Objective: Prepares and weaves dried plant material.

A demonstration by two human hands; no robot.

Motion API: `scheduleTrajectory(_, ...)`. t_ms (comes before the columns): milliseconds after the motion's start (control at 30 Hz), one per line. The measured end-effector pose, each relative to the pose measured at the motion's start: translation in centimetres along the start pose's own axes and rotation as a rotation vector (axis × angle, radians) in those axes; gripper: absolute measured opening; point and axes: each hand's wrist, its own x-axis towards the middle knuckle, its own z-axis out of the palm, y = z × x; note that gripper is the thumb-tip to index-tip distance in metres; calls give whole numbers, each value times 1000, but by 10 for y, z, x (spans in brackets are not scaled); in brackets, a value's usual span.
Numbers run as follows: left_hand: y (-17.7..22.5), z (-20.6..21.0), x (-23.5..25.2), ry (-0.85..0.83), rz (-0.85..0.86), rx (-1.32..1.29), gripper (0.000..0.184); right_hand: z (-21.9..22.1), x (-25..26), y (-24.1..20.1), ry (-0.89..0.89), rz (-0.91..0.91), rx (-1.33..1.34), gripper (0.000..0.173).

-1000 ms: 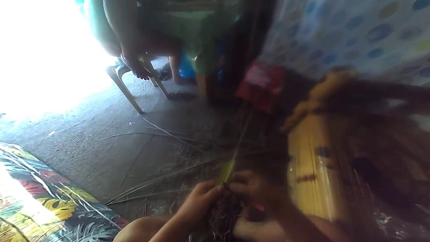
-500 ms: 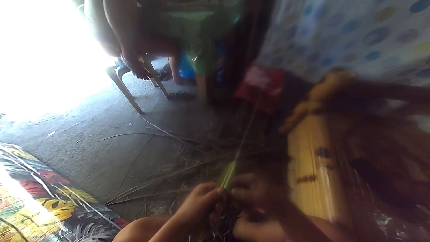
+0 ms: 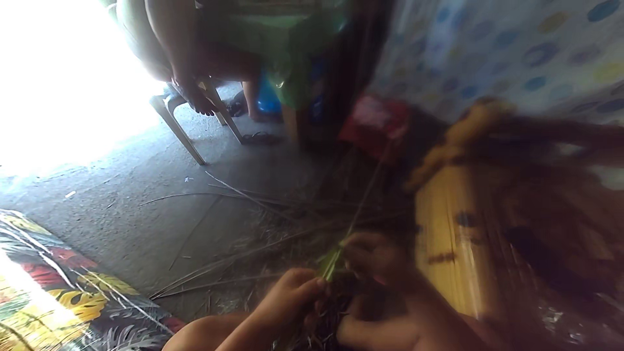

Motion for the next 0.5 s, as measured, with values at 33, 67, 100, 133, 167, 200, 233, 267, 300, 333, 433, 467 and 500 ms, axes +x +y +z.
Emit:
scheduleTrajectory(33,0,0,0,8,2,10,26,-2,1,0,73,1,-4,17)
scheduleTrajectory(67,0,0,0,16,5,19,25,-4,2,0,152,3,5,17)
scheduleTrajectory(100,0,0,0,29,8,34,25,-6,2,0,226,7,22,18)
scheduleTrajectory(133,-1,2,0,48,9,62,25,-9,3,-1,282,16,40,19)
scheduleTrajectory(167,-1,2,0,70,15,93,26,-11,3,-2,309,27,59,21)
scheduleTrajectory(200,-2,3,1,101,29,142,26,-11,2,-3,317,43,73,22)
scheduleTrajectory(233,-2,3,1,144,49,227,26,-10,0,-5,313,69,82,22)
scheduleTrajectory(267,-4,2,1,200,72,360,25,-7,-2,-6,298,97,86,23)
scheduleTrajectory(300,-7,1,2,267,101,536,24,-4,-4,-8,267,131,78,24)
scheduleTrajectory(333,-12,-1,4,341,135,730,23,1,-7,-9,229,173,63,24)
scheduleTrajectory(433,-25,-1,6,481,222,1180,26,24,-13,-8,89,299,36,22)
scheduleTrajectory(467,-28,0,7,504,235,1258,27,33,-13,-4,44,352,48,22)
scheduleTrajectory(500,-31,1,7,517,246,1308,26,42,-13,1,14,401,65,22)
